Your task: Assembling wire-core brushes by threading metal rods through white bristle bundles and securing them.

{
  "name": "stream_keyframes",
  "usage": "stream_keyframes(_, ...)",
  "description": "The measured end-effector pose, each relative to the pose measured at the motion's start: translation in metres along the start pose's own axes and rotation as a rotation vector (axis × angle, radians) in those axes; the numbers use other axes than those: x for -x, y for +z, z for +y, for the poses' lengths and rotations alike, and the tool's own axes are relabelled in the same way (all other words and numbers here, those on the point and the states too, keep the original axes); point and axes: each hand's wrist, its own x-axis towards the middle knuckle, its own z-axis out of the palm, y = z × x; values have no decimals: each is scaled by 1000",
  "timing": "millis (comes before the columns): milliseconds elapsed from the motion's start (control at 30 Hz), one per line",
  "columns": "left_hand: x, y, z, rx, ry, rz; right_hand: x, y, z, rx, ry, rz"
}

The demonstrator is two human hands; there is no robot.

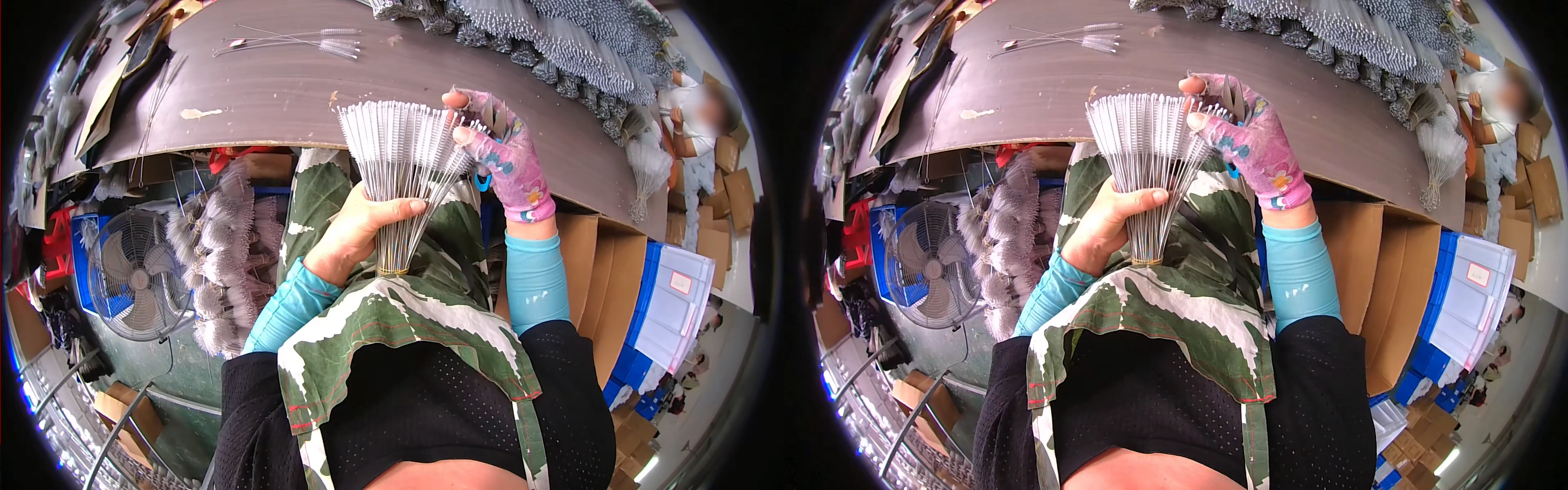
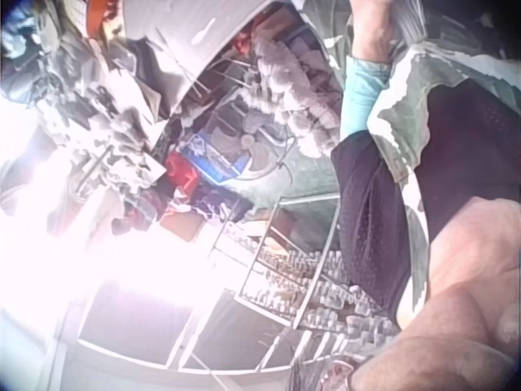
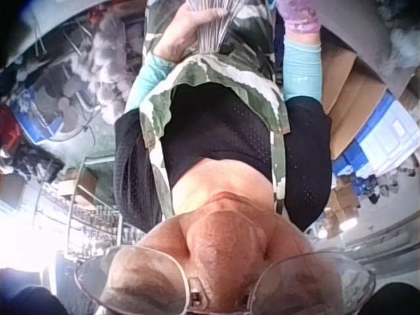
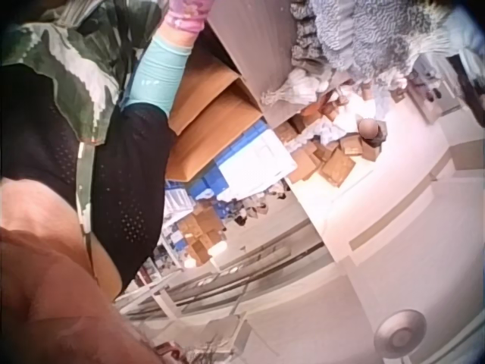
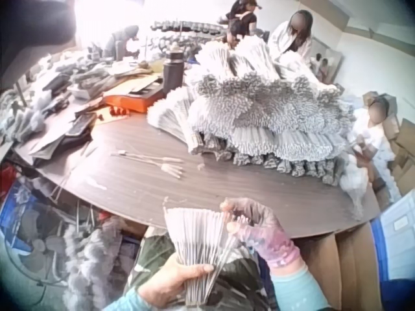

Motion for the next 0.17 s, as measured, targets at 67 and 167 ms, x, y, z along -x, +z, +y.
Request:
stream_keyframes(67, 0, -1, 0, -12, 7, 12, 0, 0, 5, -27, -39, 7)
stream_keyframes(167, 2, -8, -1, 25, 9, 46, 0, -2, 8, -75, -38, 10)
